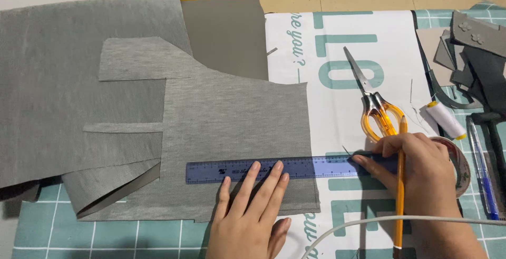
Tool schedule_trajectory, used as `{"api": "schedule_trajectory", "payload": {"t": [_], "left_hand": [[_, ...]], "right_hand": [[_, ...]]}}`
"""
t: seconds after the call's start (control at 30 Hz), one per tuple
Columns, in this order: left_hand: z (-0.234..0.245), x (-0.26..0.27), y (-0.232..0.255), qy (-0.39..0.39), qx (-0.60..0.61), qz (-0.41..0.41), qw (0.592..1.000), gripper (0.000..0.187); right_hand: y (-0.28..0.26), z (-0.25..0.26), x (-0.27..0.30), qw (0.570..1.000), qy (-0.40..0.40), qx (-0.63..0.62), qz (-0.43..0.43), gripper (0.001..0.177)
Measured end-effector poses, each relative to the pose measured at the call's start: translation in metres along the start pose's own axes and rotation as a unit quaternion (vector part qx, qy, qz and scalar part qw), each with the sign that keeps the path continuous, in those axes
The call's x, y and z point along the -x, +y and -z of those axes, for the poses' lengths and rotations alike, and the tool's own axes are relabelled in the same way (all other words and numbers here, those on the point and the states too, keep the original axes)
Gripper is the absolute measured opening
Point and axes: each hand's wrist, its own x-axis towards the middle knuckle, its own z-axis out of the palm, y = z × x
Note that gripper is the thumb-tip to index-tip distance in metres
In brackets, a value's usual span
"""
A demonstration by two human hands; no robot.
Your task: Measuring and marking lines on a piece of grey leather using a ruler and pencil.
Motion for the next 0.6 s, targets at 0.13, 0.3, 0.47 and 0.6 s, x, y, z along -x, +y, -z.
{"api": "schedule_trajectory", "payload": {"t": [0.13,0.3,0.47,0.6], "left_hand": [[-0.003,0.001,-0.001,0.007,-0.017,-0.006,1.000,0.061],[-0.004,0.000,-0.001,-0.006,-0.005,0.000,1.000,0.060],[-0.004,0.000,-0.001,0.005,-0.023,-0.003,1.000,0.061],[-0.005,0.000,-0.002,0.009,-0.019,-0.002,1.000,0.058]], "right_hand": [[0.000,-0.001,-0.001,1.000,-0.003,0.001,-0.009,0.041],[-0.004,0.001,-0.001,0.998,-0.019,0.031,-0.041,0.041],[-0.002,-0.001,0.000,0.999,-0.012,0.018,-0.046,0.041],[0.008,-0.005,-0.002,0.999,-0.008,0.026,-0.019,0.041]]}}
